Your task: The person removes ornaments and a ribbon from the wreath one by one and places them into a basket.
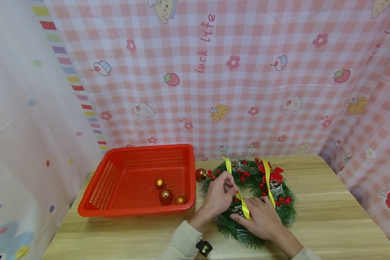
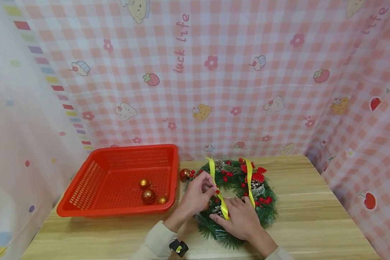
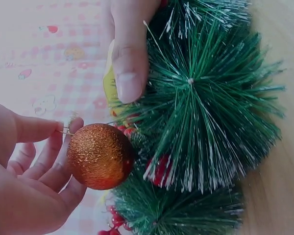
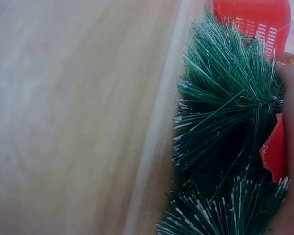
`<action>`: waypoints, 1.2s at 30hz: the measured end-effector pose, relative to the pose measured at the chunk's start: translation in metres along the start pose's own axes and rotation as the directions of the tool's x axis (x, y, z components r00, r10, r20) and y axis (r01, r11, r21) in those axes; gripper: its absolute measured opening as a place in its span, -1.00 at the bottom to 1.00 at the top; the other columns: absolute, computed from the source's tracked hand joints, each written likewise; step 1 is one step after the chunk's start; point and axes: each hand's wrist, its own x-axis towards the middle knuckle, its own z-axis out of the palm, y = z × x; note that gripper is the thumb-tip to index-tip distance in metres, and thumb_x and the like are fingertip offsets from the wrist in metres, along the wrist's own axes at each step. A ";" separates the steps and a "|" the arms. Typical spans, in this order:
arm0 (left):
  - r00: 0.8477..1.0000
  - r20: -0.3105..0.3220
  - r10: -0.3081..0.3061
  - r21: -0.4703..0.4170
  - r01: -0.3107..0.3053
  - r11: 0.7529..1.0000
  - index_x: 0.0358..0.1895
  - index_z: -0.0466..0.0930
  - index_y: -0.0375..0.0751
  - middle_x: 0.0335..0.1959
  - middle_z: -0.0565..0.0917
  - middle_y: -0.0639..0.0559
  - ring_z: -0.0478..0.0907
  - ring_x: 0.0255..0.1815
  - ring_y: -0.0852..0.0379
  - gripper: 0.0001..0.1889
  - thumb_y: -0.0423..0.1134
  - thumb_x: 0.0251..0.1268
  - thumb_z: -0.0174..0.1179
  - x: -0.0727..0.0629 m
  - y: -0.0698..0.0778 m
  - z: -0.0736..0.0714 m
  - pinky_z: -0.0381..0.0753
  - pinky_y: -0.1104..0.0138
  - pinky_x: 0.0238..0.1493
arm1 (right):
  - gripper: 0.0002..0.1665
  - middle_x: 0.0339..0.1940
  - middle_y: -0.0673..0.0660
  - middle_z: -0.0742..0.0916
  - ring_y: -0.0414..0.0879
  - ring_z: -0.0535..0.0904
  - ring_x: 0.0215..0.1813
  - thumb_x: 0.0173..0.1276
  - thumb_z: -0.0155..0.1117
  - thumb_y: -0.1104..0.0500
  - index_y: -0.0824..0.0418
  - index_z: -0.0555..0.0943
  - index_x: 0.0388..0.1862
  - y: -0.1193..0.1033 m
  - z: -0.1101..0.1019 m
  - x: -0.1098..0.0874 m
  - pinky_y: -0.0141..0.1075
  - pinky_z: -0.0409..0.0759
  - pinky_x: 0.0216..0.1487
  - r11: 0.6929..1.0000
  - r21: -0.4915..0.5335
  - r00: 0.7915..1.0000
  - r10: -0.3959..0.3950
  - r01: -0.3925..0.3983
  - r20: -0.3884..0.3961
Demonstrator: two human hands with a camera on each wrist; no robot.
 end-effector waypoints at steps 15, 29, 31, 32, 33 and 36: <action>0.999 -0.051 -0.006 -0.097 0.001 0.995 -0.15 0.44 -0.12 -0.26 0.58 0.01 0.65 -0.49 -0.09 -0.89 -0.39 0.41 0.16 -0.008 0.006 -0.021 0.57 0.34 -0.57 | -0.03 0.11 0.19 0.71 0.16 0.59 0.18 0.31 -0.02 -0.54 0.22 0.58 0.27 0.000 0.000 0.000 0.16 0.30 0.21 1.000 0.002 0.999 0.022 -0.022 0.026; 0.996 -0.085 0.019 -0.082 -0.027 0.996 -0.15 0.46 -0.18 -0.25 0.60 -0.07 0.62 -0.44 -0.17 -0.93 -0.38 0.42 0.15 -0.021 0.015 -0.073 0.56 0.36 -0.53 | 0.02 0.17 0.25 0.67 0.22 0.54 0.24 0.31 -0.04 -0.55 0.25 0.52 0.33 0.000 0.000 0.001 0.25 0.21 0.29 0.998 0.022 0.996 0.055 -0.057 0.068; 0.995 -0.098 0.014 -0.073 -0.021 0.997 -0.16 0.47 -0.16 -0.27 0.60 -0.07 0.61 -0.46 -0.11 -0.93 -0.36 0.42 0.16 -0.023 0.015 -0.082 0.52 0.38 -0.55 | 0.03 0.18 0.24 0.67 0.21 0.54 0.24 0.30 -0.05 -0.56 0.24 0.51 0.34 0.000 0.000 0.001 0.24 0.21 0.29 0.998 0.024 0.996 0.058 -0.060 0.073; 0.994 -0.108 0.013 -0.069 -0.020 0.997 -0.16 0.46 -0.15 -0.26 0.61 -0.09 0.60 -0.48 -0.08 -0.92 -0.36 0.42 0.17 -0.024 0.015 -0.086 0.49 0.39 -0.57 | 0.03 0.18 0.24 0.67 0.21 0.54 0.24 0.30 -0.05 -0.56 0.23 0.51 0.35 -0.001 0.000 0.000 0.24 0.21 0.28 0.998 0.025 0.995 0.059 -0.061 0.075; 0.993 -0.119 0.014 -0.061 -0.021 0.998 -0.17 0.46 -0.14 -0.25 0.61 -0.10 0.59 -0.49 -0.04 -0.92 -0.37 0.41 0.17 -0.025 0.014 -0.091 0.48 0.39 -0.57 | 0.03 0.19 0.24 0.67 0.21 0.54 0.24 0.30 -0.05 -0.56 0.22 0.49 0.36 -0.001 0.000 0.000 0.24 0.21 0.28 0.998 0.025 0.995 0.059 -0.062 0.076; 0.989 -0.149 0.010 -0.064 -0.020 0.998 -0.18 0.46 -0.15 -0.26 0.62 -0.17 0.57 -0.50 0.02 -0.91 -0.38 0.40 0.18 -0.027 0.014 -0.102 0.44 0.41 -0.60 | 0.04 0.19 0.22 0.67 0.19 0.56 0.22 0.30 -0.04 -0.56 0.18 0.43 0.43 -0.001 -0.001 0.000 0.22 0.24 0.25 0.998 0.025 0.996 0.058 -0.059 0.069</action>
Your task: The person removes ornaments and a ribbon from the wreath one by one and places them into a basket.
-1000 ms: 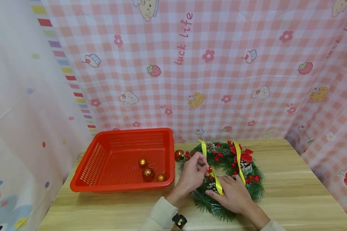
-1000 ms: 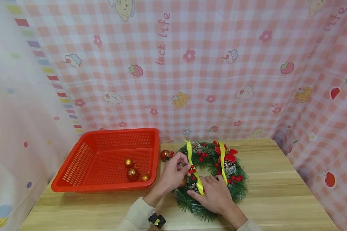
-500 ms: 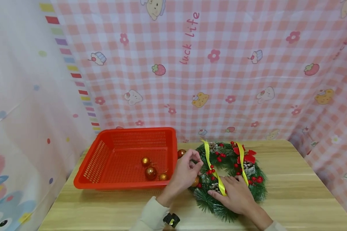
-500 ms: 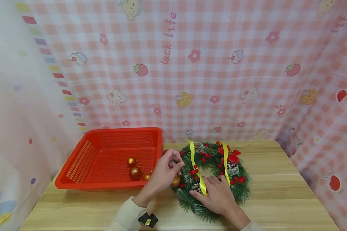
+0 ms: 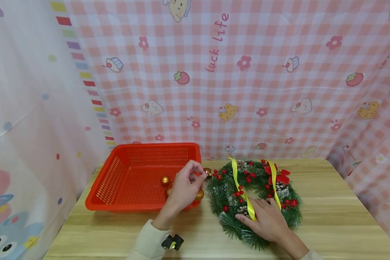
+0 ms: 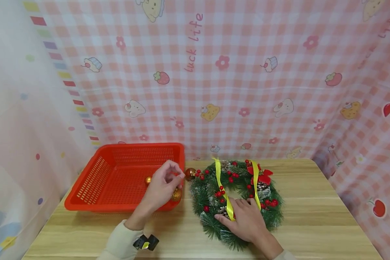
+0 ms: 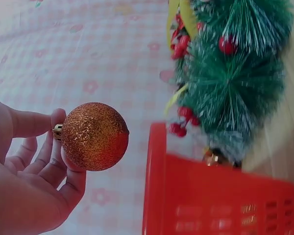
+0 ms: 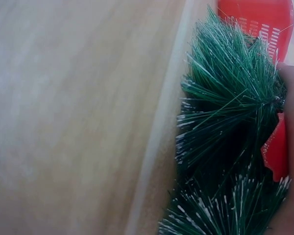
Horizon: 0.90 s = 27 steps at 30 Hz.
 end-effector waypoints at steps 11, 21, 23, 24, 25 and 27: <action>0.994 -0.104 -0.044 0.069 0.051 0.996 -0.19 0.47 -0.10 -0.37 0.61 -0.06 0.55 -0.49 0.03 -0.89 -0.36 0.39 0.21 -0.006 -0.007 -0.038 0.48 0.36 -0.57 | 0.11 -0.61 -0.26 0.52 -0.21 0.51 -0.36 0.24 0.09 -0.54 0.07 0.18 0.57 0.001 0.002 0.000 -0.05 0.32 -0.04 0.999 -0.017 0.997 -0.034 0.033 -0.065; 0.983 -0.163 -0.080 0.166 0.107 0.980 -0.18 0.47 -0.11 -0.27 0.59 -0.07 0.57 -0.46 -0.05 -0.89 -0.38 0.38 0.20 -0.011 -0.033 -0.069 0.47 0.38 -0.57 | 0.10 -0.71 -0.26 0.35 -0.23 0.46 -0.42 0.24 0.13 -0.52 0.00 0.14 0.60 0.000 0.001 -0.001 -0.10 0.30 -0.11 0.998 -0.023 0.995 -0.052 0.050 -0.080; 0.981 -0.173 -0.093 0.178 0.124 0.976 -0.17 0.46 -0.12 -0.27 0.59 -0.09 0.57 -0.44 -0.08 -0.89 -0.39 0.39 0.19 -0.012 -0.038 -0.074 0.48 0.37 -0.56 | 0.10 -0.69 -0.25 0.38 -0.21 0.48 -0.40 0.24 0.13 -0.52 0.00 0.14 0.60 0.000 0.001 -0.001 -0.10 0.30 -0.11 0.998 -0.027 0.996 -0.051 0.049 -0.077; 0.979 -0.178 -0.100 0.187 0.134 0.973 -0.17 0.46 -0.12 -0.27 0.59 -0.09 0.57 -0.44 -0.07 -0.88 -0.39 0.39 0.19 -0.013 -0.041 -0.077 0.49 0.36 -0.55 | 0.10 -0.67 -0.25 0.43 -0.20 0.50 -0.39 0.24 0.13 -0.52 0.00 0.15 0.59 0.000 0.000 -0.001 -0.10 0.30 -0.11 0.998 -0.029 0.996 -0.051 0.049 -0.078; 0.977 -0.183 -0.108 0.197 0.144 0.970 -0.16 0.46 -0.13 -0.28 0.59 -0.09 0.57 -0.44 -0.07 -0.88 -0.40 0.39 0.18 -0.014 -0.043 -0.079 0.50 0.35 -0.55 | 0.10 -0.64 -0.24 0.47 -0.19 0.52 -0.37 0.24 0.14 -0.52 0.00 0.15 0.59 0.000 0.001 -0.001 -0.10 0.30 -0.11 0.998 -0.031 0.996 -0.050 0.048 -0.078; 0.974 -0.192 -0.124 0.218 0.165 0.962 -0.16 0.45 -0.11 -0.27 0.58 -0.08 0.57 -0.44 -0.05 -0.88 -0.40 0.39 0.18 -0.016 -0.048 -0.083 0.51 0.35 -0.54 | 0.10 -0.58 -0.20 0.56 -0.16 0.55 -0.34 0.23 0.14 -0.51 0.01 0.15 0.59 -0.001 0.001 0.000 -0.10 0.30 -0.10 0.998 -0.032 0.996 -0.049 0.047 -0.076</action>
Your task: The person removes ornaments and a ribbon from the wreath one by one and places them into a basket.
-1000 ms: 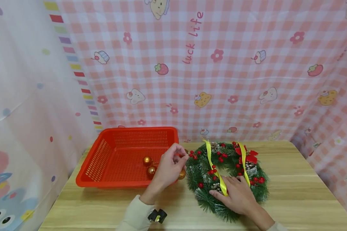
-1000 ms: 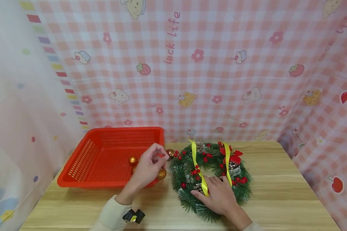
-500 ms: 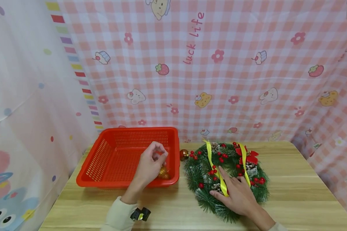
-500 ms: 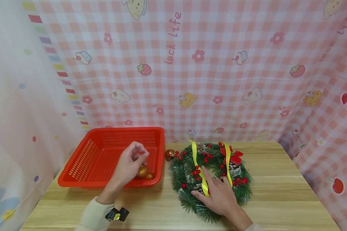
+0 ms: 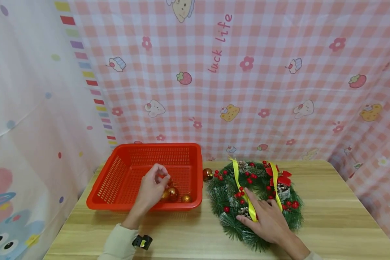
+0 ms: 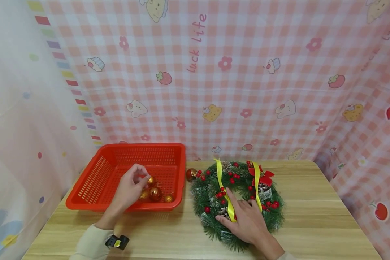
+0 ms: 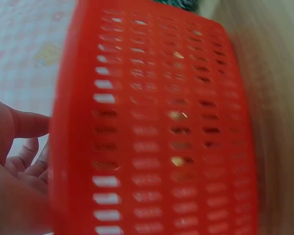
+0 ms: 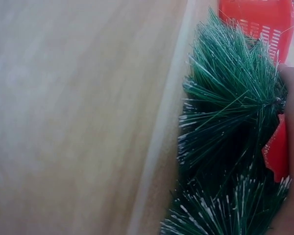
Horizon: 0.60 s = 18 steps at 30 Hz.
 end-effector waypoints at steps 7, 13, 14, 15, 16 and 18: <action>1.000 -0.025 -0.007 0.058 0.009 0.998 -0.19 0.46 -0.15 -0.31 0.56 -0.08 0.47 -0.52 0.08 -0.87 -0.44 0.35 0.19 -0.001 -0.013 -0.006 0.45 0.36 -0.57 | 0.09 -0.51 -0.15 0.63 -0.14 0.57 -0.32 0.24 0.15 -0.51 0.03 0.17 0.59 0.000 0.000 0.000 -0.10 0.30 -0.11 1.000 -0.005 1.000 0.000 0.000 0.001; 0.999 -0.042 0.022 0.114 -0.017 0.993 -0.22 0.48 -0.14 -0.30 0.58 -0.04 0.47 -0.40 0.08 -0.86 -0.44 0.31 0.22 0.000 -0.018 -0.006 0.46 0.35 -0.43 | 0.08 -0.53 -0.17 0.62 -0.15 0.57 -0.32 0.24 0.14 -0.51 0.02 0.19 0.58 0.001 0.000 0.000 -0.11 0.29 -0.12 1.000 -0.007 1.000 0.000 0.000 0.001; 0.999 -0.042 0.026 0.122 -0.021 0.992 -0.22 0.48 -0.14 -0.31 0.58 -0.03 0.47 -0.38 0.08 -0.86 -0.44 0.31 0.22 0.000 -0.019 -0.005 0.46 0.34 -0.40 | 0.07 -0.51 -0.17 0.63 -0.15 0.58 -0.31 0.24 0.14 -0.51 0.02 0.19 0.58 0.000 0.001 0.000 -0.11 0.29 -0.12 1.000 -0.006 1.000 0.000 0.000 0.001; 0.999 -0.040 0.030 0.128 -0.025 0.991 -0.22 0.48 -0.14 -0.31 0.58 -0.02 0.47 -0.36 0.08 -0.86 -0.44 0.31 0.22 0.000 -0.020 -0.005 0.46 0.34 -0.37 | 0.07 -0.48 -0.15 0.66 -0.14 0.58 -0.30 0.25 0.14 -0.51 0.02 0.19 0.58 0.000 0.001 0.000 -0.11 0.30 -0.11 1.000 -0.005 1.000 -0.002 0.002 -0.002; 0.999 -0.040 0.034 0.132 -0.028 0.991 -0.22 0.48 -0.15 -0.32 0.58 -0.02 0.47 -0.34 0.08 -0.86 -0.44 0.31 0.22 0.000 -0.020 -0.004 0.46 0.33 -0.33 | 0.07 -0.44 -0.13 0.69 -0.13 0.59 -0.29 0.25 0.14 -0.51 0.01 0.19 0.58 0.000 0.001 0.000 -0.11 0.30 -0.11 1.000 -0.004 1.000 -0.004 0.004 -0.004; 0.998 -0.039 0.039 0.140 -0.033 0.990 -0.22 0.49 -0.16 -0.32 0.58 -0.01 0.48 -0.31 0.08 -0.87 -0.44 0.31 0.22 0.000 -0.021 -0.004 0.46 0.30 -0.28 | 0.05 -0.32 -0.07 0.75 -0.11 0.61 -0.27 0.25 0.13 -0.50 -0.02 0.19 0.58 0.000 0.001 0.000 -0.10 0.31 -0.10 1.000 -0.004 1.000 -0.009 0.009 -0.010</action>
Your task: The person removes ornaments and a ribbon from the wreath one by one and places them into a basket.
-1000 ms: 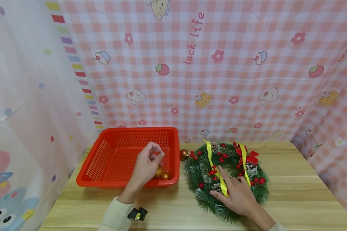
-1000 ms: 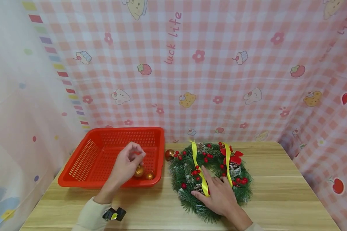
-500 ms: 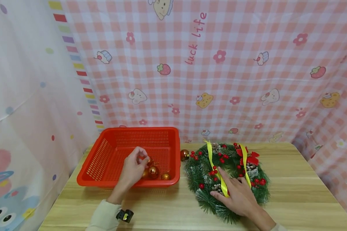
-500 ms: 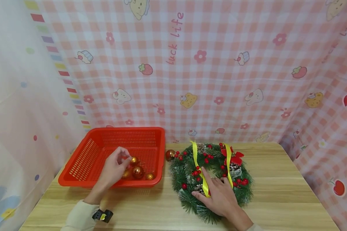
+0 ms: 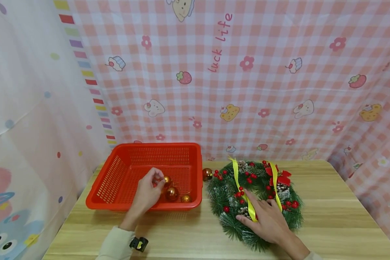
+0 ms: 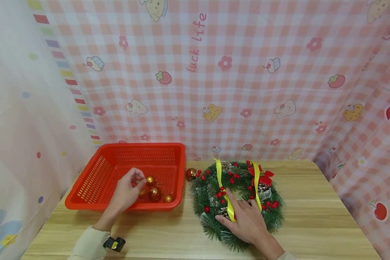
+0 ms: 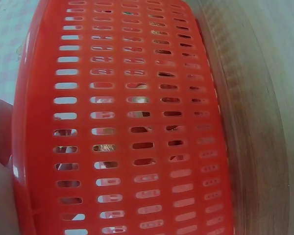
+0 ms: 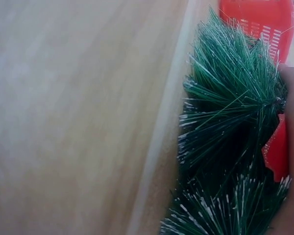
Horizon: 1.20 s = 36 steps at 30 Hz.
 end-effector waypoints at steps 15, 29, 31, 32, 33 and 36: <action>0.994 0.045 0.098 0.093 -0.102 0.990 -0.19 0.51 -0.10 -0.40 0.61 0.09 0.45 -0.47 0.16 -0.86 -0.41 0.30 0.24 0.000 0.000 0.008 0.43 0.34 -0.41 | 0.03 0.12 0.12 0.72 0.05 0.64 0.04 0.29 0.05 -0.52 0.08 0.27 0.54 0.002 -0.003 0.000 0.08 0.34 0.10 1.000 -0.011 1.000 0.014 -0.013 0.022; 0.950 0.247 0.190 0.289 -0.259 0.922 0.23 0.51 -0.09 0.03 0.68 -0.07 0.65 -0.03 -0.03 -0.62 -0.07 0.43 0.17 -0.008 0.047 0.054 0.63 0.02 -0.08 | 0.02 0.16 0.15 0.70 0.09 0.62 0.11 0.29 0.03 -0.53 0.07 0.30 0.53 0.002 -0.002 0.001 0.10 0.31 0.13 1.000 0.004 0.999 0.029 -0.029 0.034; 0.943 0.285 0.173 0.324 -0.265 0.908 0.34 0.44 -0.09 0.11 0.64 -0.13 0.65 -0.01 -0.10 -0.52 0.01 0.46 0.11 -0.009 0.050 0.062 0.62 -0.04 -0.09 | 0.02 0.16 0.14 0.70 0.07 0.63 0.10 0.29 0.03 -0.53 0.06 0.29 0.53 0.001 -0.002 0.001 0.08 0.32 0.13 1.000 0.008 0.999 0.028 -0.028 0.037; 0.942 0.296 0.160 0.342 -0.261 0.903 0.39 0.40 -0.07 0.14 0.63 -0.15 0.65 -0.01 -0.13 -0.48 0.04 0.47 0.09 -0.010 0.050 0.066 0.62 -0.06 -0.10 | 0.02 0.16 0.14 0.70 0.06 0.63 0.09 0.29 0.03 -0.53 0.06 0.29 0.53 0.001 -0.002 0.001 0.08 0.32 0.12 1.000 0.008 0.999 0.029 -0.029 0.039; 0.941 0.305 0.144 0.360 -0.254 0.898 0.42 0.37 -0.05 0.16 0.62 -0.16 0.65 0.00 -0.14 -0.45 0.07 0.47 0.07 -0.011 0.050 0.069 0.61 -0.07 -0.09 | 0.02 0.16 0.13 0.70 0.05 0.63 0.08 0.29 0.03 -0.53 0.06 0.29 0.53 0.001 -0.002 0.001 0.08 0.33 0.13 1.000 0.007 0.999 0.029 -0.029 0.043; 0.945 0.310 0.107 0.395 -0.230 0.889 0.49 0.30 0.02 0.19 0.60 -0.17 0.65 -0.02 -0.15 -0.40 0.13 0.47 0.03 -0.014 0.049 0.074 0.60 -0.07 -0.10 | 0.02 0.15 0.12 0.71 0.04 0.63 0.06 0.29 0.04 -0.53 0.06 0.28 0.54 0.000 -0.002 0.000 0.07 0.33 0.14 1.000 0.008 0.999 0.028 -0.028 0.046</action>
